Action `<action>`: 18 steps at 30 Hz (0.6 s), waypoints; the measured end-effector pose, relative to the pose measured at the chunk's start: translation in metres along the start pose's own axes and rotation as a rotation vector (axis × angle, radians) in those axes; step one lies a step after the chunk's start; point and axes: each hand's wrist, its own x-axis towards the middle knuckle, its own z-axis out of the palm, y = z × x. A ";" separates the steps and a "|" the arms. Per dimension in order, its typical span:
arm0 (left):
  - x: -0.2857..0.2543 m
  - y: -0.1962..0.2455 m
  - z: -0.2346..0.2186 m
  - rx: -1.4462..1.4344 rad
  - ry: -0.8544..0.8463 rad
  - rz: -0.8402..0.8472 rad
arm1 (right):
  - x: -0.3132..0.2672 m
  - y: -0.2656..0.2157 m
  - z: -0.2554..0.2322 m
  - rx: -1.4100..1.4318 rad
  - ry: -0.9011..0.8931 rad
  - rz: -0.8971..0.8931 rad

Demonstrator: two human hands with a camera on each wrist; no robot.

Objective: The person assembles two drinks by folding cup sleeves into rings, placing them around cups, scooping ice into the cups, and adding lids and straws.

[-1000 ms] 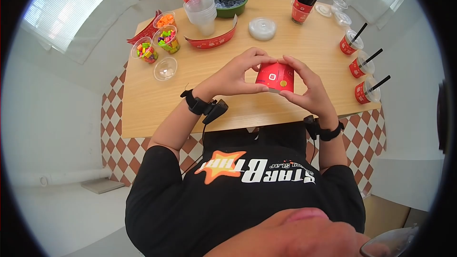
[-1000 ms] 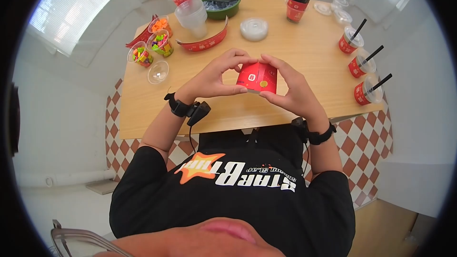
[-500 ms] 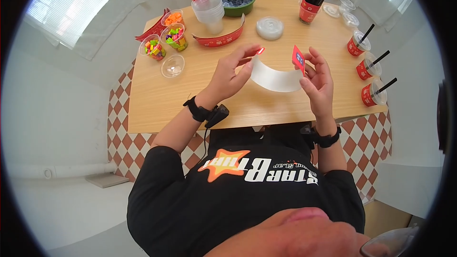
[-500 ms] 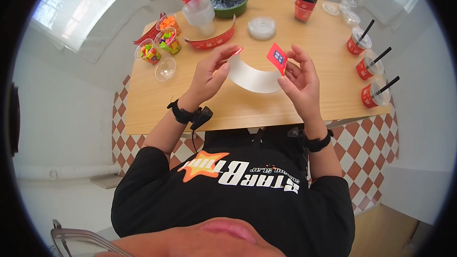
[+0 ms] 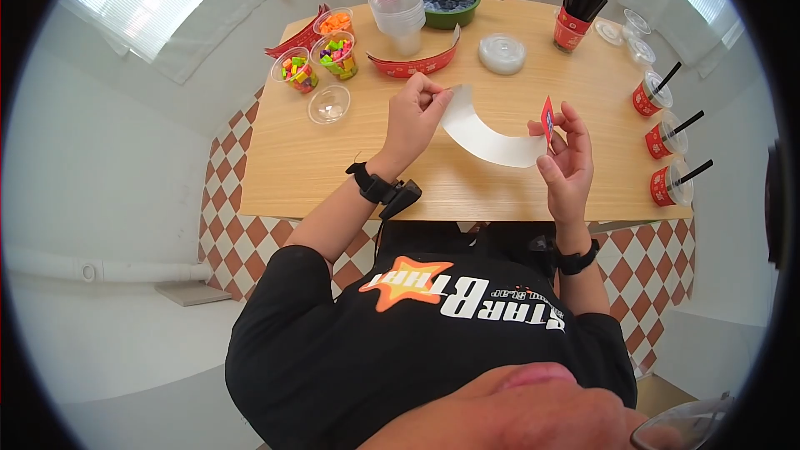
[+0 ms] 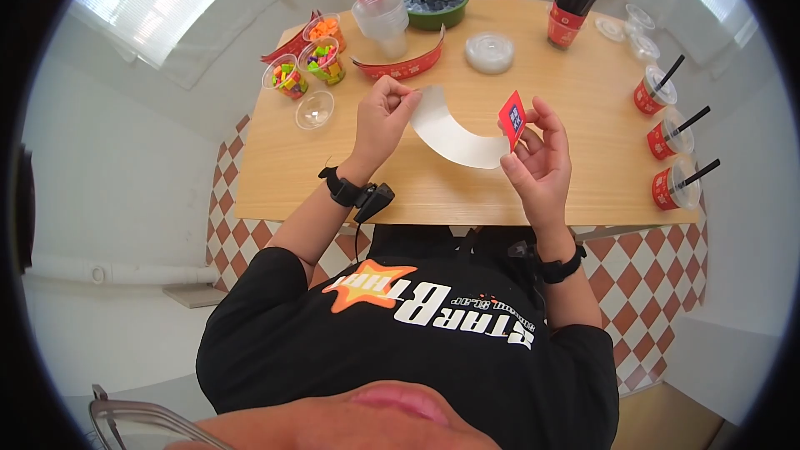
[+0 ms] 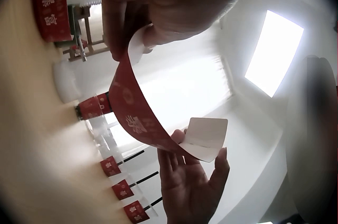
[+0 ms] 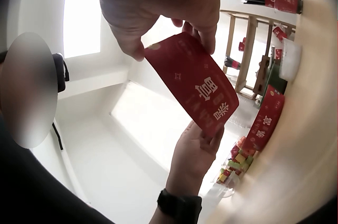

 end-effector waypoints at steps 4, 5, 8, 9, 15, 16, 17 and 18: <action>0.003 -0.002 -0.001 -0.410 0.024 -0.191 | -0.003 0.011 0.000 -0.001 0.026 -0.031; 0.002 -0.002 -0.003 -0.433 0.033 -0.238 | -0.003 0.014 0.000 0.001 0.024 -0.032; 0.001 -0.007 -0.008 -0.458 0.034 -0.307 | -0.003 0.021 -0.001 0.033 0.080 -0.011; 0.001 -0.010 -0.010 -0.461 0.025 -0.330 | -0.002 0.024 -0.004 0.066 0.101 0.009; -0.001 -0.022 -0.026 -0.565 -0.099 -0.468 | 0.000 0.040 -0.017 0.232 0.199 0.103; -0.001 -0.024 -0.027 -0.563 -0.100 -0.467 | 0.000 0.042 -0.018 0.240 0.210 0.098; -0.001 -0.025 -0.028 -0.516 -0.102 -0.491 | -0.001 0.044 -0.017 0.242 0.210 0.097; -0.002 -0.024 -0.029 -0.469 -0.104 -0.514 | -0.002 0.045 -0.016 0.253 0.216 0.120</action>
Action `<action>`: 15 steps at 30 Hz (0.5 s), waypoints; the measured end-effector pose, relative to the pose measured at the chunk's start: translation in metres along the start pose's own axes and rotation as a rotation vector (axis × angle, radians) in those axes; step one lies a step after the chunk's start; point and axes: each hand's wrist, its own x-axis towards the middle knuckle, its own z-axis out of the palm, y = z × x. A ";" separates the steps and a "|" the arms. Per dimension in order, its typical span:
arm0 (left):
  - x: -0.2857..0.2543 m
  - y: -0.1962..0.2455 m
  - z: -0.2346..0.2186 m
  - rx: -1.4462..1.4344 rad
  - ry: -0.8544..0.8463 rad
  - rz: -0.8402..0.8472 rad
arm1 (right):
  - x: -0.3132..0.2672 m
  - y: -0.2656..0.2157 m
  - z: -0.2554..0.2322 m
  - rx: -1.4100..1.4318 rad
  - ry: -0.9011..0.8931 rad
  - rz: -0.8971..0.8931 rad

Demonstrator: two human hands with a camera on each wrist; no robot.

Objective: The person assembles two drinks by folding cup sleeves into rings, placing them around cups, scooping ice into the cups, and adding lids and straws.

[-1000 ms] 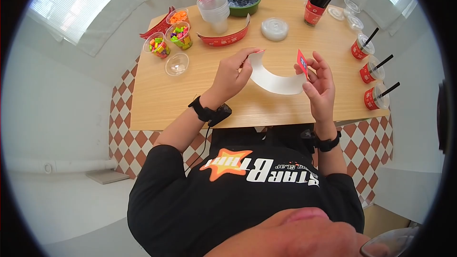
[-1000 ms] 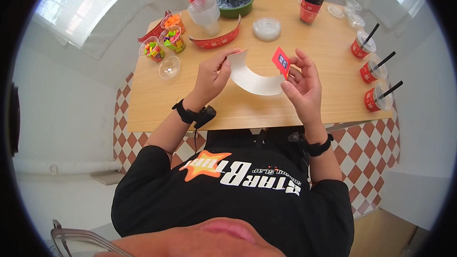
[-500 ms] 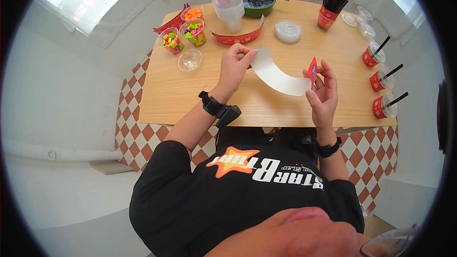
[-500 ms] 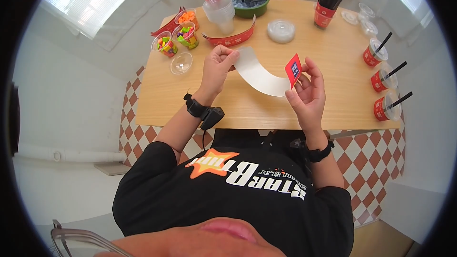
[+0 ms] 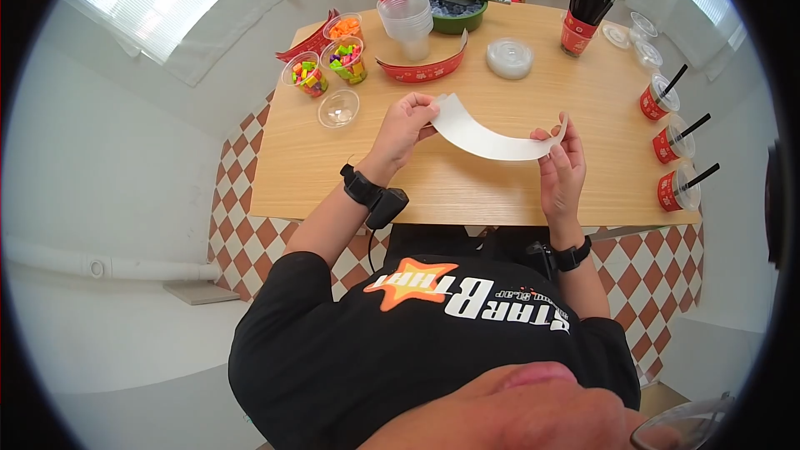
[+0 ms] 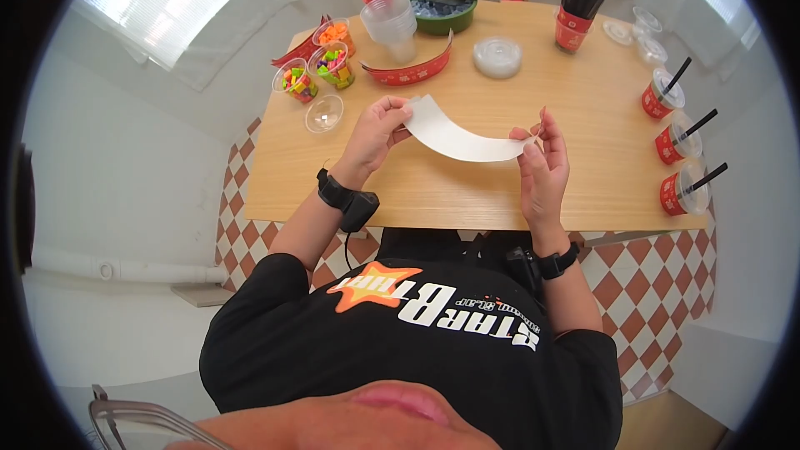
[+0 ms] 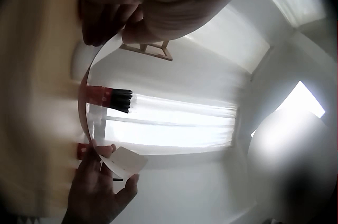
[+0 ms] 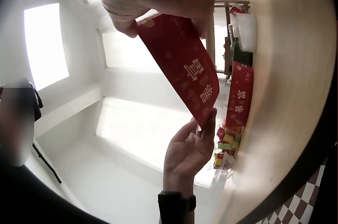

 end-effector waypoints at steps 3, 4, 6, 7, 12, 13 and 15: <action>-0.008 -0.007 0.016 0.751 0.180 0.730 | 0.000 0.009 -0.004 0.030 0.000 0.041; -0.015 -0.001 0.018 0.753 0.179 0.730 | 0.001 0.011 -0.005 0.048 -0.008 0.060; -0.027 0.014 0.019 1.290 -0.114 0.936 | 0.002 0.012 -0.005 0.074 0.002 0.073; -0.029 0.015 0.019 1.291 -0.116 0.933 | 0.002 0.013 -0.005 0.097 0.012 0.092; -0.029 0.026 0.015 1.477 -0.323 1.051 | 0.005 0.024 -0.017 0.194 0.045 0.136; -0.026 0.026 0.013 1.478 -0.328 1.054 | 0.005 0.027 -0.020 0.250 0.046 0.161; -0.018 0.024 0.007 1.528 -0.302 1.129 | 0.006 0.033 -0.024 0.252 0.026 0.185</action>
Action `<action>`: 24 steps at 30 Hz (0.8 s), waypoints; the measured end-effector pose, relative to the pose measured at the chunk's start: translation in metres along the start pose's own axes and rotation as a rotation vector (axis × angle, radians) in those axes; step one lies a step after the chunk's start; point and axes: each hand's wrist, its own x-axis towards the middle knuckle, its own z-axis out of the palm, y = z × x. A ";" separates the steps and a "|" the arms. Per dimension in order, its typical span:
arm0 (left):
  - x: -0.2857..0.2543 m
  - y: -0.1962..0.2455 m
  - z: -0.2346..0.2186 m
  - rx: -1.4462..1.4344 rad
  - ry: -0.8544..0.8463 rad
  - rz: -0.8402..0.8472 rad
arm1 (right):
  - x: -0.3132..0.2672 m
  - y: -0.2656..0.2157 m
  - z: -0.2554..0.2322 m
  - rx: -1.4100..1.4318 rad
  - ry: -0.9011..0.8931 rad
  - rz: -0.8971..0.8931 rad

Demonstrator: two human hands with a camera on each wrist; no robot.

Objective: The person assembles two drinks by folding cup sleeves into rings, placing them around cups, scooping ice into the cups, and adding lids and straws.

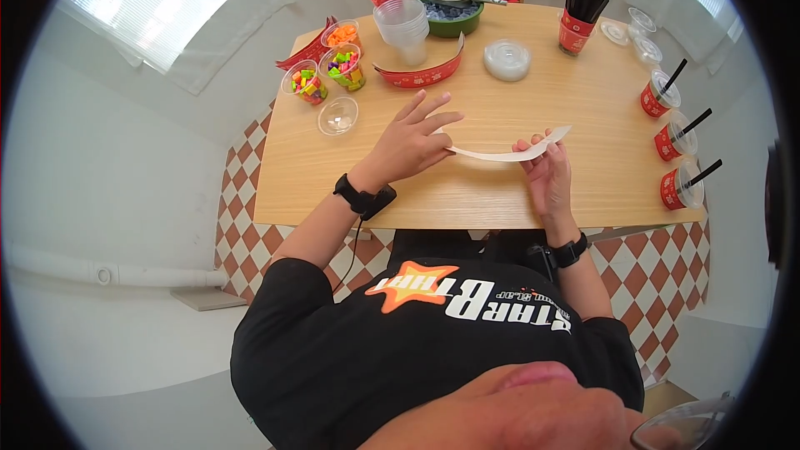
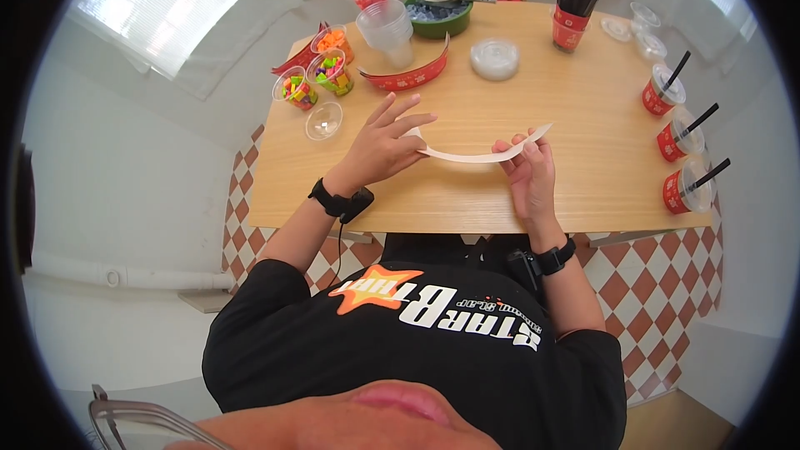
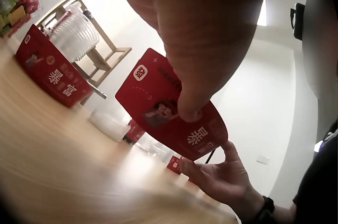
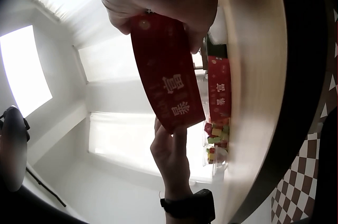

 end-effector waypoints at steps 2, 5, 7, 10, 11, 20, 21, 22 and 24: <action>0.000 -0.007 0.001 -0.012 0.003 -0.027 | 0.001 0.003 -0.002 0.001 -0.018 0.030; 0.001 -0.025 0.003 0.007 0.018 -0.072 | 0.001 0.006 0.001 -0.070 0.068 0.121; 0.001 -0.038 0.004 0.037 0.028 -0.085 | 0.003 0.006 0.004 -0.134 0.055 0.137; -0.003 -0.055 0.006 0.012 0.022 -0.099 | 0.002 0.006 0.007 -0.169 0.121 0.136; -0.007 -0.060 0.009 0.007 0.037 -0.148 | 0.001 0.006 0.007 -0.168 0.125 0.131; -0.012 -0.079 0.018 0.153 -0.054 -0.342 | 0.002 0.004 0.009 -0.175 0.122 0.156; -0.008 -0.076 0.020 0.205 -0.021 -0.359 | 0.001 0.004 0.009 -0.174 0.123 0.155; -0.003 -0.073 0.022 0.205 -0.021 -0.359 | 0.001 0.004 0.010 -0.174 0.123 0.154; 0.007 -0.072 0.029 0.242 0.037 -0.334 | 0.001 0.003 0.010 -0.173 0.116 0.154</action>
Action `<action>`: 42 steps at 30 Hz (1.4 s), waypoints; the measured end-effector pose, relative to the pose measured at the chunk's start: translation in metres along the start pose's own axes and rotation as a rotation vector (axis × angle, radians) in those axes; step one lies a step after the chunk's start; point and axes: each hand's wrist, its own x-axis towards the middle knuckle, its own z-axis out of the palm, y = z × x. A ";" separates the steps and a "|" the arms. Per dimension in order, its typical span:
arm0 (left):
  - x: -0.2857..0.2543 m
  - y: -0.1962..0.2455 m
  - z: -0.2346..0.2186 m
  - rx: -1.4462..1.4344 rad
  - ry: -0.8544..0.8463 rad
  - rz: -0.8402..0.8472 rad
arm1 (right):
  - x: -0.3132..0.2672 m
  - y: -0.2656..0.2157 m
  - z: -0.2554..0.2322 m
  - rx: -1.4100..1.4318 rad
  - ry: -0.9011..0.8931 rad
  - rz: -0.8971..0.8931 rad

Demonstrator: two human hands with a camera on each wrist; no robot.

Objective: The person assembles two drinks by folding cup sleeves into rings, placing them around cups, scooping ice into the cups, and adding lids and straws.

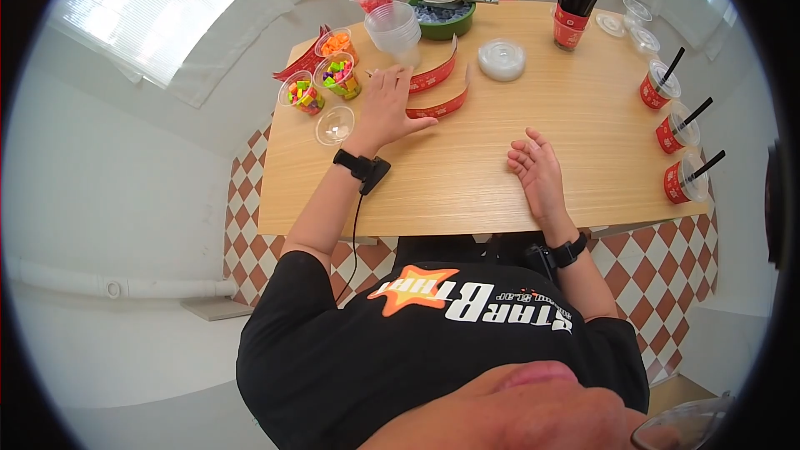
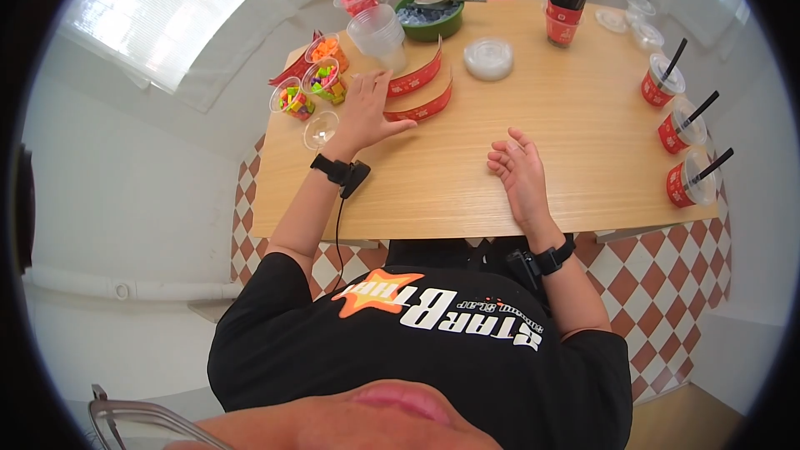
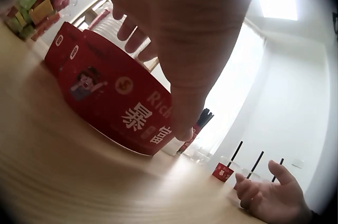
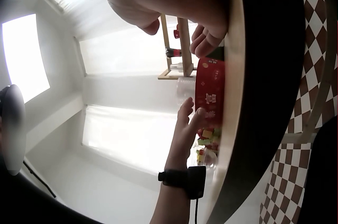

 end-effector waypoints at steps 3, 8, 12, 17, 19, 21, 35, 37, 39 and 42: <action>0.012 -0.002 0.015 0.018 -0.065 -0.058 | 0.000 0.000 -0.001 0.002 -0.018 0.001; 0.034 -0.014 0.029 -0.027 -0.319 -0.119 | -0.001 0.001 -0.004 -0.018 -0.055 0.002; 0.045 -0.029 0.052 -0.035 -0.438 -0.137 | -0.012 -0.001 -0.007 -0.094 -0.073 0.004; 0.042 -0.028 0.053 -0.089 -0.347 -0.108 | -0.033 -0.024 -0.032 -0.399 -0.043 -0.064; 0.042 -0.013 0.043 -0.110 -0.249 -0.042 | -0.044 -0.042 -0.047 -0.697 0.177 -0.541; 0.045 0.013 0.031 -0.089 0.062 -0.033 | -0.053 -0.068 -0.063 -0.910 0.473 -0.746; 0.029 0.148 0.067 -1.516 -0.652 -0.110 | -0.052 -0.174 -0.197 -1.192 1.002 -0.792; 0.031 0.139 0.074 -1.656 -0.708 -0.169 | -0.050 -0.163 -0.182 -1.101 0.935 -0.774; 0.031 0.138 0.083 -1.687 -0.633 -0.117 | -0.046 -0.144 -0.152 -1.095 0.760 -0.750; 0.030 0.136 0.081 -1.635 -0.518 -0.039 | -0.034 -0.112 -0.087 -1.044 0.421 -0.662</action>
